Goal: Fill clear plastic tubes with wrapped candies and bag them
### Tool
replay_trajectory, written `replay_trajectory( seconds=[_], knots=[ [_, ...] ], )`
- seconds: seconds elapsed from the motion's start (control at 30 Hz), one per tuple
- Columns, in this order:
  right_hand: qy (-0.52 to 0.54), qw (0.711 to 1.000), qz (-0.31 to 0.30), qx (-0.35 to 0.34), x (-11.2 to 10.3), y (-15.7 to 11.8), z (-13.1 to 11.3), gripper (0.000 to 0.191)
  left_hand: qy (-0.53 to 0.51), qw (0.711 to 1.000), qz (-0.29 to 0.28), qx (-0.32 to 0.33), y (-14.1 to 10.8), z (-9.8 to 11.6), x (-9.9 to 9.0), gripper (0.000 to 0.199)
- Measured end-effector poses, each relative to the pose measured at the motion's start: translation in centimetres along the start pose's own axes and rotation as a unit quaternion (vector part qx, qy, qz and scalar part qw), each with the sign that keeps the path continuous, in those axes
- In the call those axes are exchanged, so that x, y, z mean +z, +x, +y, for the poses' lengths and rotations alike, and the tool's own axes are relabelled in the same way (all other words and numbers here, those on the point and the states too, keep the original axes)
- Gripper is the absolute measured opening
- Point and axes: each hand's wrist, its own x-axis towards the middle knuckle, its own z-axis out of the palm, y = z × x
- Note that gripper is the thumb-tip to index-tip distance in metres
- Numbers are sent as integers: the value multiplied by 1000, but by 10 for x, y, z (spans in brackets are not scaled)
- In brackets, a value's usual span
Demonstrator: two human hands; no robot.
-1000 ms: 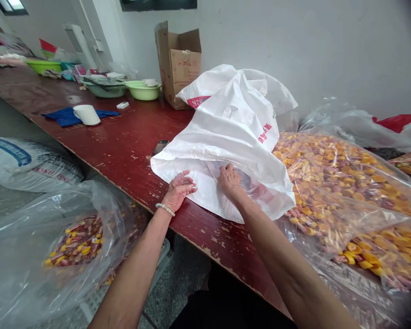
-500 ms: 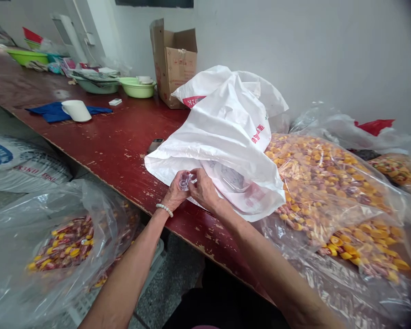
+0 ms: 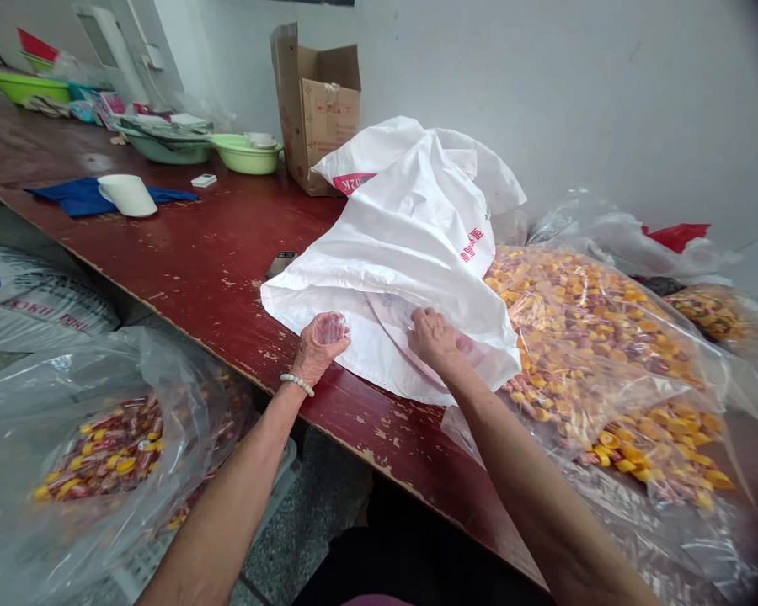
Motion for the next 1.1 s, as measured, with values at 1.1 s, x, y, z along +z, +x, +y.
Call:
replay_trajectory(
  seconds=[1.1],
  knots=[
    [385,901,21,-201,6,-80,-2,40,-72,956,-273,-74,-82,27,20,44]
  ],
)
